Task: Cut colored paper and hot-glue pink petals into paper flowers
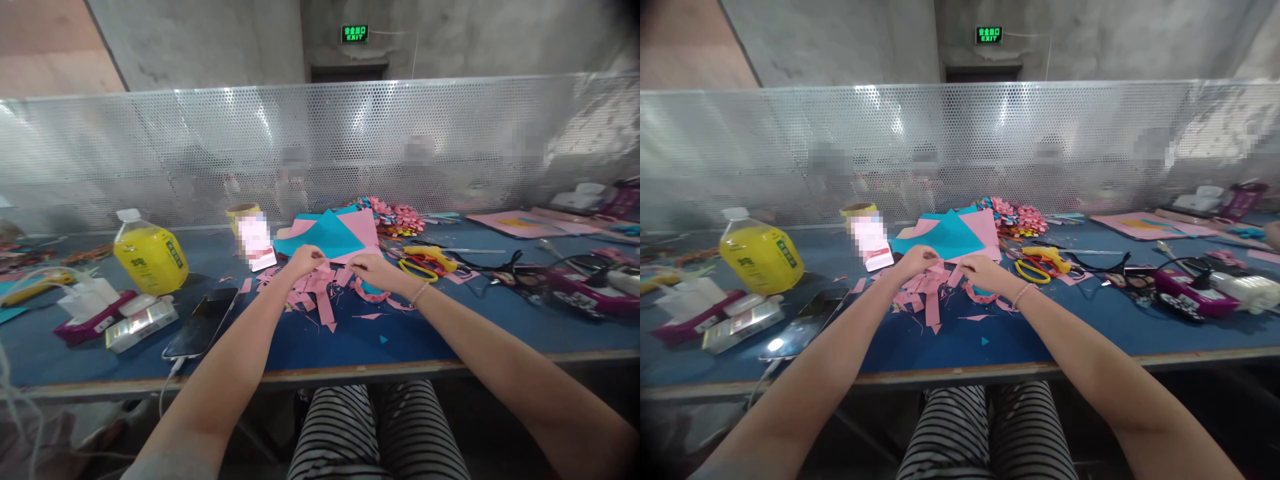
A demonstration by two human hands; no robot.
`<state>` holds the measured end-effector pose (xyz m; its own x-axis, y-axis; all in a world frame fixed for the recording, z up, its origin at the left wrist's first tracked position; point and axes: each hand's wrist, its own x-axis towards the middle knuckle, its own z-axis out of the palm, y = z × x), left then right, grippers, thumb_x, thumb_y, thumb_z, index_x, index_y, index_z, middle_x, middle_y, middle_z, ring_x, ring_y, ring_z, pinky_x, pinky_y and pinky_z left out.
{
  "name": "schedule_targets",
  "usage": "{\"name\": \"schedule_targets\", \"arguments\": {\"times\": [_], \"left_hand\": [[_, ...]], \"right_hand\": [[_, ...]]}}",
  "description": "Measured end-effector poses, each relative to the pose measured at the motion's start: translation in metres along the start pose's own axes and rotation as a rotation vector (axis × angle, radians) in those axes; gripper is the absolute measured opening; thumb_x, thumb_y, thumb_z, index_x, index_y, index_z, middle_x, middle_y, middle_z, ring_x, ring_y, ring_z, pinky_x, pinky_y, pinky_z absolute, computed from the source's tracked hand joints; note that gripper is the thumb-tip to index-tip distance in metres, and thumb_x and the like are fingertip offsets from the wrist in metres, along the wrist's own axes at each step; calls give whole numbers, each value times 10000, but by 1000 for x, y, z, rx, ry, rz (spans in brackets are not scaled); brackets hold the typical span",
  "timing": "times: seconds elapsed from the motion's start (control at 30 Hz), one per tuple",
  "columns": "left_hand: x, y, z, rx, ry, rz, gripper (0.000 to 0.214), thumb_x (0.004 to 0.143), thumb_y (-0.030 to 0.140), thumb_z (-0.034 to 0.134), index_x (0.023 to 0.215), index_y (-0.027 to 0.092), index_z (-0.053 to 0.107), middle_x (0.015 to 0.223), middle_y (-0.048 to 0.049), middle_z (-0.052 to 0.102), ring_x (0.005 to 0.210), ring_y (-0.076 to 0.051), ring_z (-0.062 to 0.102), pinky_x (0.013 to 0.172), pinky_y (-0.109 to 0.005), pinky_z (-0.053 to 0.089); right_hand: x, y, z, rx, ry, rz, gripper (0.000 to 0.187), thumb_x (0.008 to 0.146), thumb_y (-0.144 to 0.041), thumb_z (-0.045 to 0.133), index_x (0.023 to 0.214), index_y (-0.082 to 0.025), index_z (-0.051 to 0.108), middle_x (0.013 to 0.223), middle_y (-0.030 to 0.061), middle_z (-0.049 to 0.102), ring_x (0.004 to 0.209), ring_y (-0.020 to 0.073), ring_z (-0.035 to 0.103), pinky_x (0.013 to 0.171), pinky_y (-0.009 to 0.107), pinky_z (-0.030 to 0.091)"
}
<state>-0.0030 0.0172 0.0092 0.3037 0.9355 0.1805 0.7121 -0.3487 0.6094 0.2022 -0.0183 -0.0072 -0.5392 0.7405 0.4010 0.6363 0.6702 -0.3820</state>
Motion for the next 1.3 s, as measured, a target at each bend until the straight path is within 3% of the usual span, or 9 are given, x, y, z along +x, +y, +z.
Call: {"name": "schedule_targets", "arguments": {"times": [0.17,0.43,0.57,0.73,0.97,1.13,1.3], "left_hand": [[0,3,-1,-100,47,-16,150,715,220,543,778,116,631,803,-93,659,694,-165,596,543,-241,475],[1,4,3,-321,152,-54,111,715,158,518,777,119,601,775,-65,634,710,-136,584,594,-245,501],[5,0,4,-211,176,10,103,688,158,533,748,117,606,793,-71,642,744,-151,583,612,-253,488],[7,-2,8,-179,139,42,136,674,132,531,783,115,609,800,-72,649,708,-133,575,606,-236,463],[-1,8,10,-247,82,60,140,699,200,550,802,118,597,797,-80,643,700,-131,574,594,-235,461],[-5,15,15,-343,43,109,159,692,240,587,806,129,584,838,-76,642,745,-131,583,673,-252,470],[-7,24,21,-365,3,123,140,696,200,583,817,133,567,845,-66,648,768,-126,587,720,-255,468]], "right_hand": [[-2,-9,4,139,49,71,320,792,-122,404,1061,-146,577,673,0,580,629,105,497,595,202,351],[1,-16,14,211,-21,82,302,808,-117,393,1037,-148,586,717,19,640,640,108,568,626,213,406],[-1,-17,19,-37,12,55,366,782,-107,429,1110,-170,579,872,64,674,799,156,596,763,277,398],[-1,-12,16,-188,-18,102,334,787,-148,426,1057,-179,619,951,84,671,872,197,596,779,297,392],[3,4,12,-124,118,125,267,793,-154,436,974,-153,632,958,95,661,895,187,582,782,275,398],[4,7,9,-28,159,167,234,772,-197,507,974,-135,606,885,86,661,825,156,587,756,252,417],[5,6,2,51,146,203,119,759,-195,512,761,-140,617,767,58,659,700,130,571,647,222,407]]}}
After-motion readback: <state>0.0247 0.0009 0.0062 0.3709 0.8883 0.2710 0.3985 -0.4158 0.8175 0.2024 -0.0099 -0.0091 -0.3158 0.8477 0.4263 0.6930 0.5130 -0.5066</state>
